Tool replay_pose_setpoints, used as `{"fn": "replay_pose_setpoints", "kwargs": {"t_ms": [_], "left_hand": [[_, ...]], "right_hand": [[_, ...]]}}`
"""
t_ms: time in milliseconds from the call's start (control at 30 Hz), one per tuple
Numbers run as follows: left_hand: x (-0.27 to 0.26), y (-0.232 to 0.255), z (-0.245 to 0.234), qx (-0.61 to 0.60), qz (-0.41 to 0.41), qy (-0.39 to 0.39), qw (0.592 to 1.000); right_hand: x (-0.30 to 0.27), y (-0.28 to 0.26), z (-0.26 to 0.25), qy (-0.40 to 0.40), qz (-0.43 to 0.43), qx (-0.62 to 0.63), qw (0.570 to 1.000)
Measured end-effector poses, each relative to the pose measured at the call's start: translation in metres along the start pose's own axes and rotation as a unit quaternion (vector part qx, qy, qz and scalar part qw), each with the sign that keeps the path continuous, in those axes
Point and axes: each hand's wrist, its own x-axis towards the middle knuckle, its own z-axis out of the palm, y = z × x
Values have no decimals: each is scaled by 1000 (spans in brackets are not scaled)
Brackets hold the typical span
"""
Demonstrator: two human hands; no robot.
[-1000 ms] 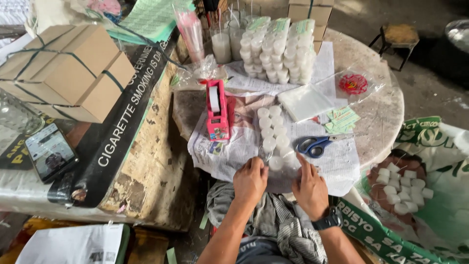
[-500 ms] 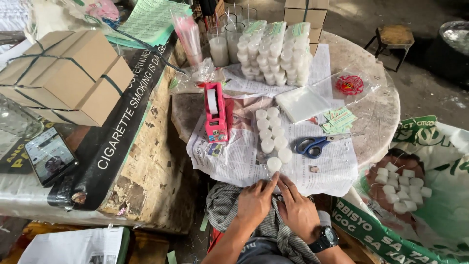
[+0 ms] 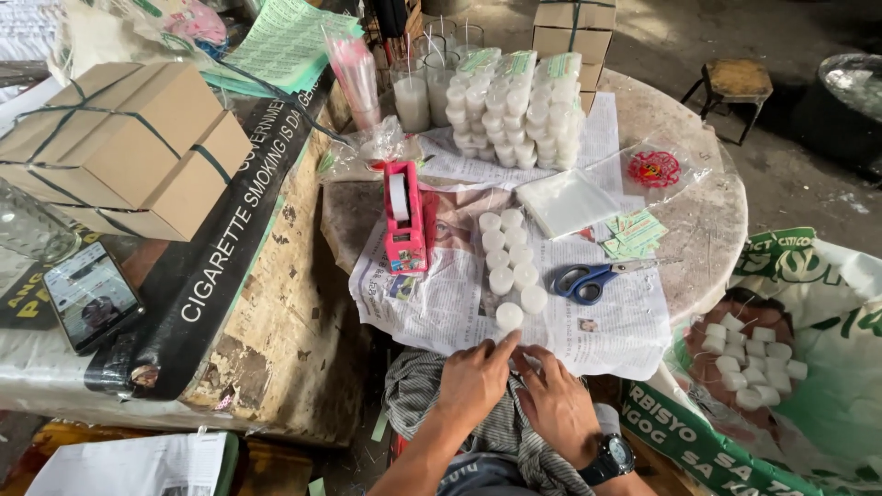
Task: Trimming candle wicks with scissors and packaging them into plastic bags
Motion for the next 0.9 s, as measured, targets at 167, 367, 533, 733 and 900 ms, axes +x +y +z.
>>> {"fn": "replay_pose_setpoints", "kwargs": {"t_ms": [167, 367, 533, 733, 900], "left_hand": [[6, 3, -3, 27, -13, -40, 999], [7, 6, -6, 13, 4, 49, 999], [9, 6, -2, 71, -62, -74, 993], [7, 3, -14, 9, -2, 23, 1000], [0, 13, -32, -153, 113, 218, 957]], "right_hand": [[-1, -2, 0, 3, 2, 4, 1000], [-1, 0, -1, -5, 2, 6, 1000], [-1, -3, -3, 0, 1, -2, 1000], [-1, -2, -2, -9, -4, 9, 1000], [-1, -5, -8, 59, 0, 64, 996]]}}
